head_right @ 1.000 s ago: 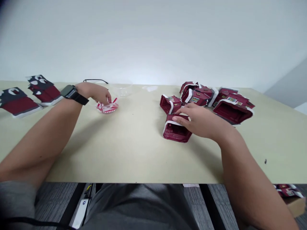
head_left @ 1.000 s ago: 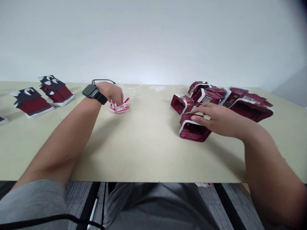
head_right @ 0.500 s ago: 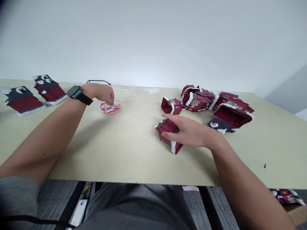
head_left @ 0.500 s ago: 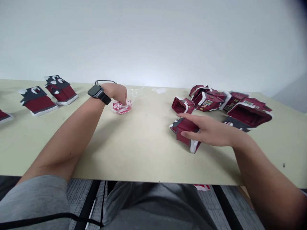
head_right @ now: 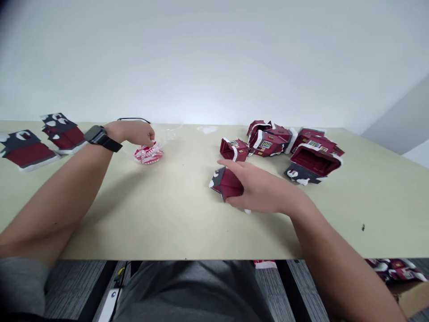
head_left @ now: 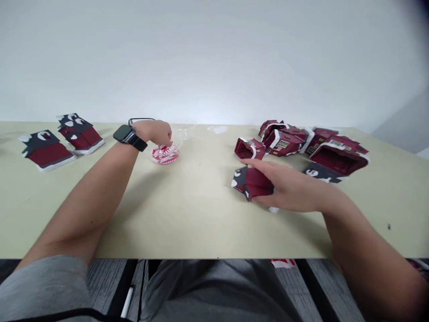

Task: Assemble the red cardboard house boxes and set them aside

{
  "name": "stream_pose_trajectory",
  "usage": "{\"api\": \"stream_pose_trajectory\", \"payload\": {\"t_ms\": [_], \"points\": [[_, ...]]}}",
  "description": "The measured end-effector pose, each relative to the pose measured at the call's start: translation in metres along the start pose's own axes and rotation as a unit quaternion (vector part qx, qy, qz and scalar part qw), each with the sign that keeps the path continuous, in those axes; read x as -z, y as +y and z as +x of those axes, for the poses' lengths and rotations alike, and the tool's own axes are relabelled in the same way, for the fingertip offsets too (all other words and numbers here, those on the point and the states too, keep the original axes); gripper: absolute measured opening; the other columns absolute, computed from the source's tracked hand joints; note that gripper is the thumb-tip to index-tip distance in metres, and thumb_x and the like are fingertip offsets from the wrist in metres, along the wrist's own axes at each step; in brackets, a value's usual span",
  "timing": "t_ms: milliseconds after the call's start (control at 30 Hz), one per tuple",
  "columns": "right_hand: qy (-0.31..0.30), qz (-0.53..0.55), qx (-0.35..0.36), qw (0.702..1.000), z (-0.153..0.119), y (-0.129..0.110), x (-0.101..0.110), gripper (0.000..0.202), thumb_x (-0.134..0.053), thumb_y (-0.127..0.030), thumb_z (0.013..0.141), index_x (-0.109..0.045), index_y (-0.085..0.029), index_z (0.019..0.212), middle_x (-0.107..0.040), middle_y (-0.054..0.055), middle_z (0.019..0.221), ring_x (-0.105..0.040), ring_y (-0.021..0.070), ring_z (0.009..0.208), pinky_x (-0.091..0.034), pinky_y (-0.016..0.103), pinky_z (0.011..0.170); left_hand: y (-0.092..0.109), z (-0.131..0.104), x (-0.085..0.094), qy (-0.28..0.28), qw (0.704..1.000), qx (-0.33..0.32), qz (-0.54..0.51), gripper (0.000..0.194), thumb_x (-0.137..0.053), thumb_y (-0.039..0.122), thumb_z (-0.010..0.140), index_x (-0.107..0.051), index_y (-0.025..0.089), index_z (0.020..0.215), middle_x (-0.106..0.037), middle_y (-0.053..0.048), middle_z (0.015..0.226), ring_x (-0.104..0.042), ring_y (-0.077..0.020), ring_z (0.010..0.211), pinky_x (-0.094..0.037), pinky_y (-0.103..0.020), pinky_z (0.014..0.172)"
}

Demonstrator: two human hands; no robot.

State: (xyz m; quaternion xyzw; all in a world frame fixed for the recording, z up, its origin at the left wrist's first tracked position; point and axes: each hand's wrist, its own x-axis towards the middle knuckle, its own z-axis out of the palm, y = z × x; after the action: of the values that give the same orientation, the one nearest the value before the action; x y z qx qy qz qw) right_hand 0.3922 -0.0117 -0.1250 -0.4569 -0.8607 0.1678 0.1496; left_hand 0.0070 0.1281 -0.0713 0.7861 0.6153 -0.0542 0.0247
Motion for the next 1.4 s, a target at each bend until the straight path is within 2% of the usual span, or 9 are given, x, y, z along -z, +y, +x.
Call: {"api": "stream_pose_trajectory", "payload": {"t_ms": [67,133,267,400,533,700,933,1133,1400], "points": [[0.082,0.087,0.017,0.993,0.006,0.0,0.0,0.084,-0.087,-0.044,0.077,-0.054,-0.033,0.153,-0.066,0.01,0.145,-0.065,0.0416,0.13,-0.055,0.057,0.108,0.005,-0.007,0.012,-0.005,0.999,0.029,0.02,0.021,-0.068,0.038,0.067,-0.069,0.019,0.075,-0.073,-0.009,0.082,-0.062,-0.0255,0.082,-0.038,-0.037,0.073],[0.137,0.238,0.013,0.961,0.013,0.001,0.0,0.084,-0.086,-0.047,0.079,-0.05,-0.034,0.154,-0.065,0.01,0.148,-0.064,0.0388,0.132,-0.056,0.056,0.106,0.017,-0.019,0.026,0.044,0.999,0.012,-0.01,0.027,-0.067,0.042,0.075,-0.072,0.02,0.089,-0.076,-0.01,0.095,-0.063,-0.0254,0.086,-0.04,-0.036,0.073],[0.111,0.512,-0.014,0.852,0.024,0.002,-0.005,0.057,-0.073,-0.055,0.089,-0.062,-0.03,0.139,-0.069,0.01,0.144,-0.068,0.039,0.128,-0.062,0.058,0.099,0.06,-0.047,0.042,0.127,0.974,-0.114,-0.148,0.038,-0.063,0.05,0.089,-0.071,0.02,0.112,-0.077,-0.01,0.107,-0.067,-0.0236,0.094,-0.046,-0.035,0.079],[0.101,0.607,-0.026,0.788,0.029,0.0,-0.015,0.049,-0.06,-0.059,0.097,-0.066,-0.028,0.134,-0.067,0.009,0.149,-0.062,0.0387,0.138,-0.059,0.062,0.106,0.107,-0.061,0.033,0.15,0.923,-0.255,-0.247,0.035,-0.067,0.05,0.091,-0.07,0.02,0.11,-0.076,-0.009,0.106,-0.07,-0.0211,0.095,-0.051,-0.034,0.083],[0.079,0.664,-0.04,0.742,0.03,0.001,-0.021,0.047,-0.061,-0.056,0.098,-0.067,-0.028,0.134,-0.068,0.009,0.148,-0.064,0.0372,0.135,-0.057,0.062,0.108,0.134,-0.064,0.016,0.201,0.882,-0.319,-0.283,0.024,-0.073,0.043,0.09,-0.071,0.021,0.099,-0.076,-0.005,0.102,-0.069,-0.019,0.092,-0.053,-0.034,0.084],[0.078,0.685,-0.032,0.723,0.032,0.0,-0.024,0.043,-0.065,-0.052,0.096,-0.07,-0.027,0.131,-0.07,0.009,0.145,-0.064,0.0374,0.136,-0.056,0.062,0.11,0.146,-0.065,0.006,0.197,0.85,-0.304,-0.384,0.021,-0.078,0.038,0.087,-0.073,0.019,0.092,-0.075,-0.004,0.091,-0.068,-0.0186,0.086,-0.054,-0.035,0.081],[0.104,0.697,0.048,0.708,0.032,-0.001,-0.019,0.036,-0.073,-0.035,0.089,-0.075,-0.025,0.124,-0.073,0.005,0.139,-0.06,0.0364,0.14,-0.05,0.06,0.119,0.152,-0.056,-0.008,-0.024,0.703,-0.212,-0.678,0.031,-0.086,0.039,0.084,-0.069,0.013,0.082,-0.071,-0.004,0.089,-0.067,-0.0139,0.088,-0.054,-0.036,0.1],[0.107,0.678,0.009,0.727,0.028,0.01,-0.016,0.06,-0.092,-0.027,0.07,-0.073,-0.031,0.126,-0.078,0.001,0.127,-0.07,0.0347,0.126,-0.049,0.056,0.12,0.16,-0.053,-0.018,-0.097,0.621,-0.178,-0.757,0.023,-0.087,0.03,0.084,-0.073,0.012,0.087,-0.07,-0.004,0.096,-0.066,-0.0115,0.091,-0.05,-0.033,0.106],[0.084,0.657,0.03,0.748,0.028,0.015,-0.018,0.076,-0.101,-0.035,0.062,-0.067,-0.035,0.13,-0.074,0.002,0.133,-0.068,0.034,0.13,-0.048,0.054,0.119,0.165,-0.055,-0.019,-0.099,0.613,-0.13,-0.773,0.014,-0.078,0.017,0.092,-0.071,0.01,0.083,-0.07,-0.003,0.087,-0.066,-0.0088,0.078,-0.055,-0.029,0.095]]}}
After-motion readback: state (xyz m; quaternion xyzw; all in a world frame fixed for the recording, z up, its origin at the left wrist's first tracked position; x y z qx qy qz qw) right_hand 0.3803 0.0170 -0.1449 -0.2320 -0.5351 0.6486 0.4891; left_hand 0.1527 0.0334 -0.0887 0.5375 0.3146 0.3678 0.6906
